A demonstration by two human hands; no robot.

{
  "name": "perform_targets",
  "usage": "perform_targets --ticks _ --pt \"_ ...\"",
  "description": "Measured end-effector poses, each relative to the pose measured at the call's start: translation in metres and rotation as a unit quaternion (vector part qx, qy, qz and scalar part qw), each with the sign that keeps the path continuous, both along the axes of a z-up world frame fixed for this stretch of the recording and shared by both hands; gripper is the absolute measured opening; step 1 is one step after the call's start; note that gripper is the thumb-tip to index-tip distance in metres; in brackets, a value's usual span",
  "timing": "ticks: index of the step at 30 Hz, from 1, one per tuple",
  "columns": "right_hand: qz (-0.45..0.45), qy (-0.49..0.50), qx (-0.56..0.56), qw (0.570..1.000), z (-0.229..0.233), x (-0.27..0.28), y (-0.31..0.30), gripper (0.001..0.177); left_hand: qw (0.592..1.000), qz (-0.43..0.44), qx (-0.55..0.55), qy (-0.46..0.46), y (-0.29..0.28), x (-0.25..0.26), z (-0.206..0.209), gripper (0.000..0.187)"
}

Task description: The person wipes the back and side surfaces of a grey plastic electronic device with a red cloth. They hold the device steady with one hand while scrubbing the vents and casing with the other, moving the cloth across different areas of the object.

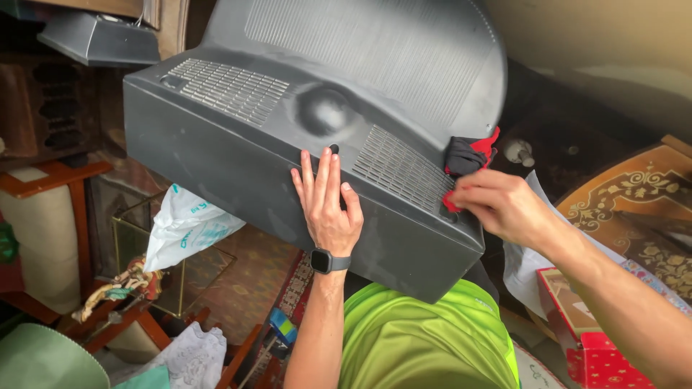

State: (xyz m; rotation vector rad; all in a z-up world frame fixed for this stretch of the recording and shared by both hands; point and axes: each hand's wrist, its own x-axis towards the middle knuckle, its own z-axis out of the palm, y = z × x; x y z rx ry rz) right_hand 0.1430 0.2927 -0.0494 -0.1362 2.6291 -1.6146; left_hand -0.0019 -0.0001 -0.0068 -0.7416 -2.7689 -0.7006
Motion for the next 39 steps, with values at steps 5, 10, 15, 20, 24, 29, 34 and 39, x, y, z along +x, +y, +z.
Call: perform_targets --ticks 5,10,15,20,24,29,34,39 --pt "0.020 0.121 -0.021 0.992 -0.005 -0.133 -0.057 0.007 1.000 -0.004 -0.018 0.012 0.000 0.000 0.001 0.044" --pt "-0.002 0.151 -0.084 0.985 -0.007 -0.155 -0.071 0.009 0.999 -0.003 -0.032 0.017 0.001 -0.001 0.002 0.043" --pt "-0.031 0.012 -0.025 0.999 0.008 -0.037 -0.014 0.008 1.000 0.002 -0.009 0.022 0.002 0.000 -0.001 0.042" --pt "-0.039 -0.016 -0.021 0.999 -0.001 -0.072 -0.020 0.008 1.000 -0.002 0.017 0.022 0.003 -0.001 0.000 0.043" --pt "-0.061 0.018 -0.004 0.998 -0.040 -0.166 -0.063 0.007 0.999 -0.002 0.037 0.024 0.004 -0.003 0.006 0.042" --pt "-0.018 0.048 -0.088 0.995 0.029 -0.237 -0.105 0.012 0.995 0.025 0.095 -0.029 0.002 -0.004 0.022 0.044" --pt "0.060 0.098 -0.041 0.993 0.025 -0.280 -0.159 0.007 0.992 0.098 0.068 -0.040 -0.045 -0.054 0.038 0.057" --pt "0.092 0.091 -0.054 0.990 0.025 -0.340 -0.197 0.007 0.994 0.092 0.005 -0.067 -0.087 -0.106 0.044 0.097"
